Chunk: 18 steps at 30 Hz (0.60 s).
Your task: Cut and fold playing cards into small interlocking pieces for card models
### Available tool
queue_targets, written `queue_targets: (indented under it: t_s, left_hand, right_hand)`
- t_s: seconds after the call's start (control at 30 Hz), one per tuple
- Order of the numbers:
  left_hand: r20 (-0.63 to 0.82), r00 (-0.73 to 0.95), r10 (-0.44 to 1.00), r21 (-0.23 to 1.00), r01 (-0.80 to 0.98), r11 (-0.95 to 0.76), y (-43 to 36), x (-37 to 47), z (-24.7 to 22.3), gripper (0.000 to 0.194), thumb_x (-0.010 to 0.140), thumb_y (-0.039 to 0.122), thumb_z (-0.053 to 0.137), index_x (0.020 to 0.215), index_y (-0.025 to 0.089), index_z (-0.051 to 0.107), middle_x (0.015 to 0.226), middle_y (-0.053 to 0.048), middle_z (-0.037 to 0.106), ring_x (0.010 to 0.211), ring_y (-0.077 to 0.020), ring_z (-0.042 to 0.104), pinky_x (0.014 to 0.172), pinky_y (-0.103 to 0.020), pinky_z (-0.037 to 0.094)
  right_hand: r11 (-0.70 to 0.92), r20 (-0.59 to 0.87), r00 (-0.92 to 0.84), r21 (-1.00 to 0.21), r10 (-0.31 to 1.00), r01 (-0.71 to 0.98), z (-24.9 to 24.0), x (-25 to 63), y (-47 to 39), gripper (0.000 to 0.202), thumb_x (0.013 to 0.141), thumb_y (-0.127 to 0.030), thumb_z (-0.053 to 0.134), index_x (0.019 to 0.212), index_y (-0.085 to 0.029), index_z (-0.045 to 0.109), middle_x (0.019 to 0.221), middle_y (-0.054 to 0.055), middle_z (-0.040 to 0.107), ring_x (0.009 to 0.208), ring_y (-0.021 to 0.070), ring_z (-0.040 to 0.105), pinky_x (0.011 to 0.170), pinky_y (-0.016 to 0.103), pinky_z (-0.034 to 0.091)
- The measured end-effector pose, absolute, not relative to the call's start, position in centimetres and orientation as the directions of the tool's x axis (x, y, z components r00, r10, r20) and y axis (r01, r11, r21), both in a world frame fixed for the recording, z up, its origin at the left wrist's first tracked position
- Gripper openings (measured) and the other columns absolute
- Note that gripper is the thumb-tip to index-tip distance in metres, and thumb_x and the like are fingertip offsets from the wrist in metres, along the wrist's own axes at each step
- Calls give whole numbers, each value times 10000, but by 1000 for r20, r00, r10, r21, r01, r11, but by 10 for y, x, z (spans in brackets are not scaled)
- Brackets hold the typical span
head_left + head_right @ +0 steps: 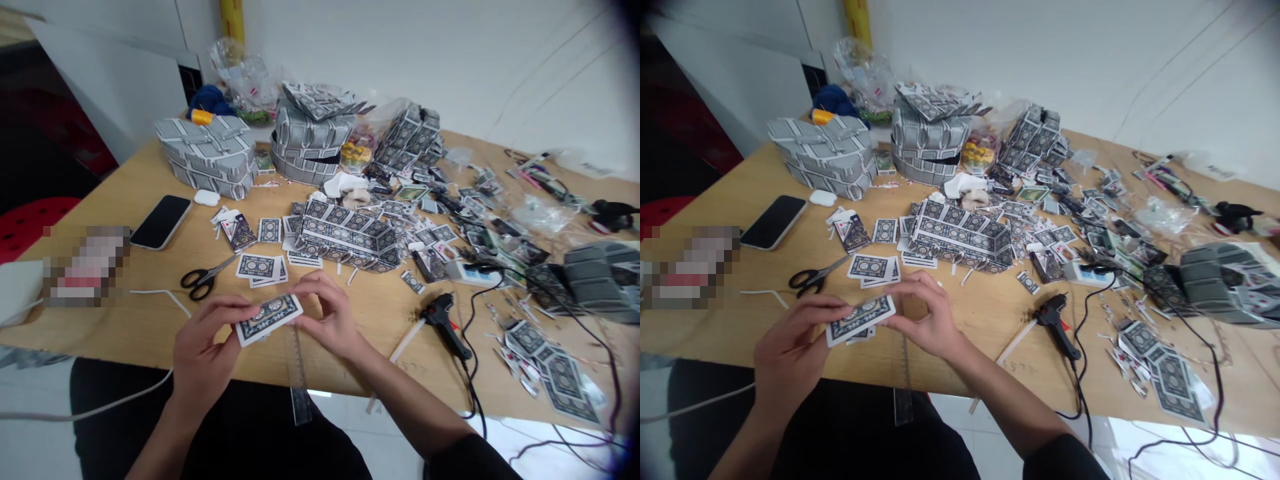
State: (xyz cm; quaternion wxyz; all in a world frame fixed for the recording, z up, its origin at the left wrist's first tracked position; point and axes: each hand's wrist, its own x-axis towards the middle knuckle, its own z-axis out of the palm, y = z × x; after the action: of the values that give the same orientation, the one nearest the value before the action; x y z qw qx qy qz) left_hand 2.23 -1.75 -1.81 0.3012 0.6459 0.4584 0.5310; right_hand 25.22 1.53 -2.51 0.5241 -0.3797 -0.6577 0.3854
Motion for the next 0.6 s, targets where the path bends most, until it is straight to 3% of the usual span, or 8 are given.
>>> queue_targets:
  t_s: [0.13,0.3,0.43,0.6]
  left_hand:
    - [390,-40,920,901,225,-372,-15,21,-19,349,895,66,759,1068,356,847,1105,-8,715,1067,-189,699,930,-311,588]
    - [370,-16,929,890,292,-350,-13,24,-19,328,923,101,745,1067,376,849,1149,-5,691,1075,-185,689,926,-312,583]
    - [332,-106,937,896,347,-278,-17,27,-14,263,1004,184,675,1166,332,819,1218,-31,692,1130,-199,681,927,-308,596]
    - [172,-132,976,968,207,-142,-28,31,-13,260,1043,309,659,1282,272,753,1065,-35,759,881,-169,742,795,-276,643]
  right_hand:
    - [233,258,-273,-965,927,-119,-30,250,12,691,709,-350,1025,1348,-305,765,942,25,786,772,181,706,749,322,617]
    - [54,102,-255,-981,962,-188,-29,243,9,351,739,-301,1004,1066,-267,881,997,62,862,852,216,797,818,346,668]
    - [33,72,-189,-979,979,-200,-30,240,10,362,699,-302,1023,1037,-285,893,955,43,875,839,226,819,812,353,688]
    - [80,98,-151,-990,984,-118,-32,240,8,394,696,-269,1025,1066,-302,890,919,35,876,706,193,785,652,297,656]
